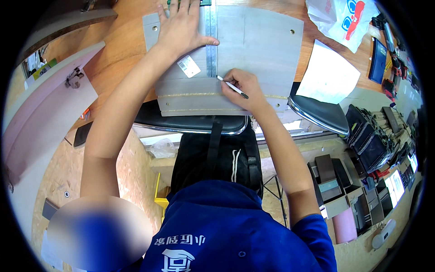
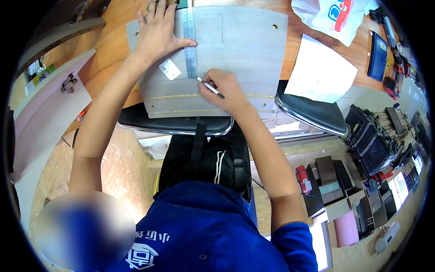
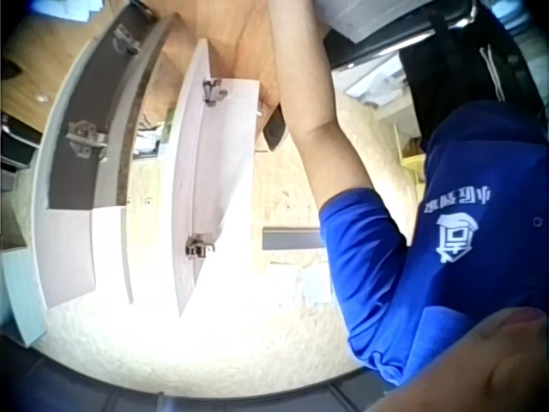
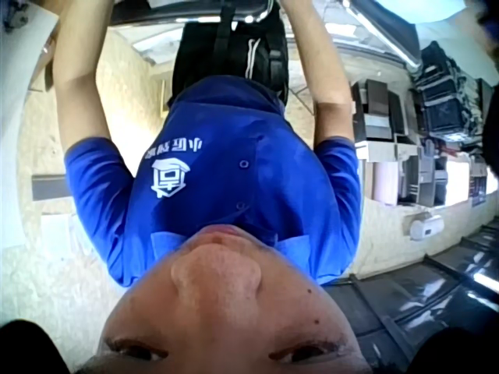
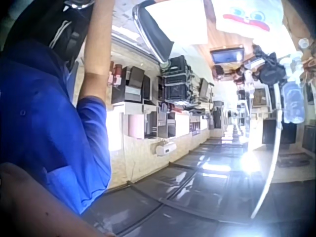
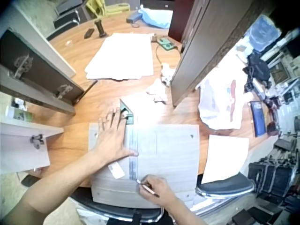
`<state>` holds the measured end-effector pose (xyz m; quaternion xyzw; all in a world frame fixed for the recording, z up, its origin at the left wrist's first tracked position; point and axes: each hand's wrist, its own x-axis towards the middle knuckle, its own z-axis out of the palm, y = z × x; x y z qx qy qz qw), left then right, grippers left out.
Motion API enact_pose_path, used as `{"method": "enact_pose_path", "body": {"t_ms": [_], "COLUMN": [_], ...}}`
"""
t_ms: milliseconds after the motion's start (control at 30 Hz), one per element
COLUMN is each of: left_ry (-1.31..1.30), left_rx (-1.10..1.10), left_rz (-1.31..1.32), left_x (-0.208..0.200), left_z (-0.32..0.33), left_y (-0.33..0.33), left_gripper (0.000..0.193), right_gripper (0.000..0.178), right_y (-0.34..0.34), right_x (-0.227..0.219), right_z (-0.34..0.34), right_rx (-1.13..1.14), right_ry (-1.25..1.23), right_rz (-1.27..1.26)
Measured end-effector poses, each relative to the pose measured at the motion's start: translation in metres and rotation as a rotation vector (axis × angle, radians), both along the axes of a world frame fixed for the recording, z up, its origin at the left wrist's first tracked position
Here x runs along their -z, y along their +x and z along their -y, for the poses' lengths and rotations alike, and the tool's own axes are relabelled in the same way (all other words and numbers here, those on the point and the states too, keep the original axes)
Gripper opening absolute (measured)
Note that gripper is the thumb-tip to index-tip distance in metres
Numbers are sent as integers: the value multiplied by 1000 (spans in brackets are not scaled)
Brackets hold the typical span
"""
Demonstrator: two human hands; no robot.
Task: The person uses a combination square and a pencil to measure and mark lines on a large, grey, curved wooden board. They repeatedly position the square at different points along the board's length and draw straight lines to guide future cuts or assembly.
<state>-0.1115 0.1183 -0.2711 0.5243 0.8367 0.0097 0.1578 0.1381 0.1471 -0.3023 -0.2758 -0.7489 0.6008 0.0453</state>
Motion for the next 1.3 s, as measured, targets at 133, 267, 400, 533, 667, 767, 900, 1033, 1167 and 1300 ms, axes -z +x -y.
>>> {"method": "enact_pose_path", "body": {"t_ms": [133,267,400,533,667,767,900,1033,1167,1300], "left_ry": [39,85,139,174,47,-28,-52,-74,-84,-71], "left_rx": [71,94,186,215,208,191,175,175,185,157], "left_rz": [47,84,-43,-124,-117,-81,-39,-63,-77,-33], "left_x": [6,4,19,30,21,15,14,11,6,11], "left_z": [5,6,16,29,29,26,26,22,21,24], "left_y": [-5,-4,0,5,8,12,14,17,19,16], "left_gripper": [119,112,103,81,93,105,116,117,118,117], "right_gripper": [15,16,15,14,13,13,13,13,14,13], "right_y": [-1,-1,1,0,0,0,-1,-2,-7,-23], "right_x": [-2,-4,2,1,0,3,2,2,2,2], "right_z": [-2,-3,-1,-1,-1,0,0,-1,-7,-23], "right_rx": [-13,-16,-16,-21,-25,-16,-7,-7,-8,-17], "right_ry": [-14,-31,4,10,15,24,20,17,5,17], "right_rz": [1,13,-14,-34,-30,-43,-50,16,-2,-28]}}
